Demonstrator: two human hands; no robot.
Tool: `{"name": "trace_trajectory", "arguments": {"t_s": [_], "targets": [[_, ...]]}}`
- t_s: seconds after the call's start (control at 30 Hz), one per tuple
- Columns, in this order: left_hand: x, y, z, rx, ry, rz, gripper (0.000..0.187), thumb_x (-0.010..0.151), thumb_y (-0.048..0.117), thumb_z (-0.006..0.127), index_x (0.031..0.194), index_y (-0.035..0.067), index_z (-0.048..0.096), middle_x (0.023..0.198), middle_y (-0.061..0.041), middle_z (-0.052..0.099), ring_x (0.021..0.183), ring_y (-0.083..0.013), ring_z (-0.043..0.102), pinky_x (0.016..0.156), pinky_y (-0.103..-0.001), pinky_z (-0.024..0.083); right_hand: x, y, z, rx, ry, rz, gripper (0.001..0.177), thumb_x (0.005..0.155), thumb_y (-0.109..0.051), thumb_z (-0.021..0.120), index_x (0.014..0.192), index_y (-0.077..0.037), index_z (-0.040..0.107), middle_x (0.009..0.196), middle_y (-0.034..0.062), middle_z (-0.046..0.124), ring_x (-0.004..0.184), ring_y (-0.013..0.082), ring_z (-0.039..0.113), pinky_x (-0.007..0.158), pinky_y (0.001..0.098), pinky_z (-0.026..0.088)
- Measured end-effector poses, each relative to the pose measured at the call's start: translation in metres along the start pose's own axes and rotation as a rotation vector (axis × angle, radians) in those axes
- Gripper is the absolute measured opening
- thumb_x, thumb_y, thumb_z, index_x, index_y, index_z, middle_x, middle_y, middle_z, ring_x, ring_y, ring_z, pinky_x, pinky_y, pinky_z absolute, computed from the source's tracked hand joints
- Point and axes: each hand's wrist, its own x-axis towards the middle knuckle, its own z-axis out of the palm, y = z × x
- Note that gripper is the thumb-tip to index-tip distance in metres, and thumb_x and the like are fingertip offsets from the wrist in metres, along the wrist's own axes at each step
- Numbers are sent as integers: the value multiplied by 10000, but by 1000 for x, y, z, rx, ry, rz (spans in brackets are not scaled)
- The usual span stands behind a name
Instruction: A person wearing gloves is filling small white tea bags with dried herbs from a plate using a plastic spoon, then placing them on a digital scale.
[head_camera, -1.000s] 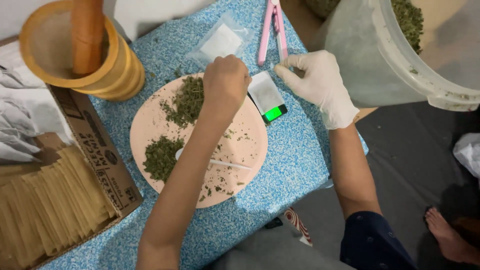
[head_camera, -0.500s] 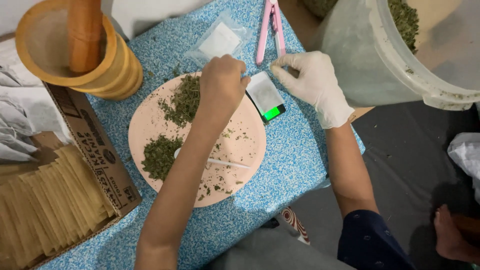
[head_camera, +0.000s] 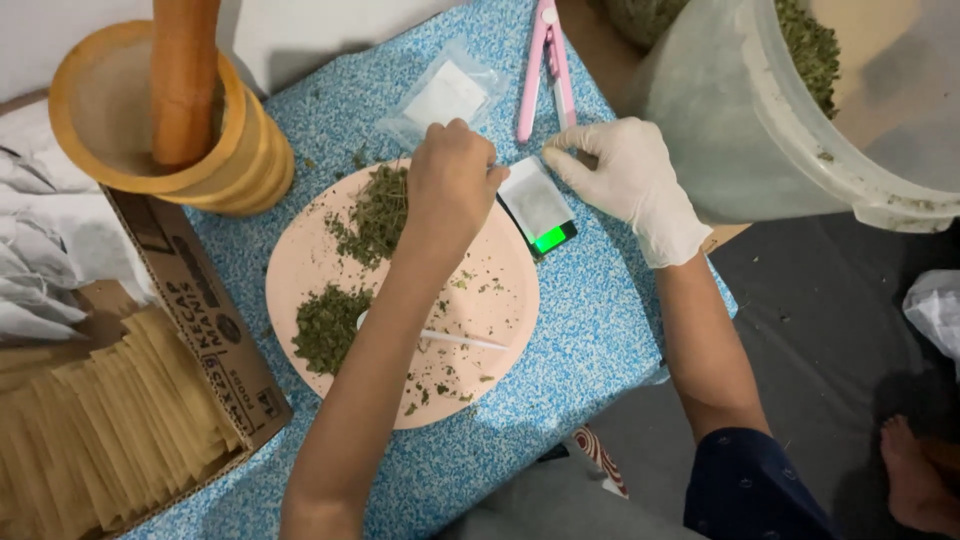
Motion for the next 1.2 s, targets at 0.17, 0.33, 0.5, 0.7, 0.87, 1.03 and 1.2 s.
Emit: {"name": "trace_trajectory", "arguments": {"t_s": [0.17, 0.33, 0.5, 0.7, 0.87, 1.03, 1.2], "targets": [[1, 3, 2, -2, -26, -25, 202, 945, 233, 860, 905, 35, 857, 851, -122, 619, 898, -316, 650, 768, -448, 614, -3, 2, -2, 6, -6, 14, 216, 1046, -458, 815, 1112, -265, 888, 494, -25, 567, 526, 264, 651, 589, 438, 566], [5, 8, 8, -7, -59, -28, 242, 946, 222, 847, 825, 14, 832, 836, -124, 585, 895, -312, 621, 757, -454, 588, -1, 0, -4, -28, 1, 1, 224, 1050, -439, 813, 1125, -245, 897, 516, -10, 607, 536, 249, 661, 602, 420, 577], [5, 7, 8, 24, -134, -33, 251, 971, 244, 818, 833, 34, 826, 872, -104, 578, 921, -297, 624, 781, -450, 589, -5, -6, -8, -40, -22, 14, 228, 1053, -456, 786, 1111, -266, 898, 549, 7, 663, 572, 269, 698, 632, 426, 596], [3, 11, 5, -38, -146, -51, 268, 953, 229, 828, 775, 29, 811, 909, -150, 629, 913, -335, 645, 759, -463, 593, -3, -9, -8, -41, -8, -6, 249, 1033, -486, 780, 1099, -272, 889, 650, 62, 743, 694, 317, 762, 677, 473, 607], [5, 9, 1, -107, -50, 14, 239, 956, 121, 816, 728, 86, 751, 859, -64, 555, 905, -294, 604, 784, -435, 552, -1, -17, -19, 67, -29, 37, 276, 983, -479, 833, 1176, -285, 876, 667, 6, 709, 642, 231, 699, 630, 422, 570], [-29, 38, -38, -130, 28, 134, 89, 972, 150, 824, 939, 76, 788, 1043, -100, 613, 1064, -366, 607, 909, -511, 548, -10, -54, -51, 481, -34, -290, 592, 912, -274, 926, 1435, -81, 726, 1381, 210, 637, 1162, 366, 653, 950, 498, 548], [-79, 56, -95, -85, 297, 340, 268, 1098, -1, 682, 844, -20, 597, 1000, 9, 486, 874, -193, 485, 846, -376, 418, -28, -89, -71, 611, -12, -276, 127, 959, -43, 867, 1080, -23, 832, 1131, 174, 795, 1017, 228, 720, 836, 369, 539]]}}
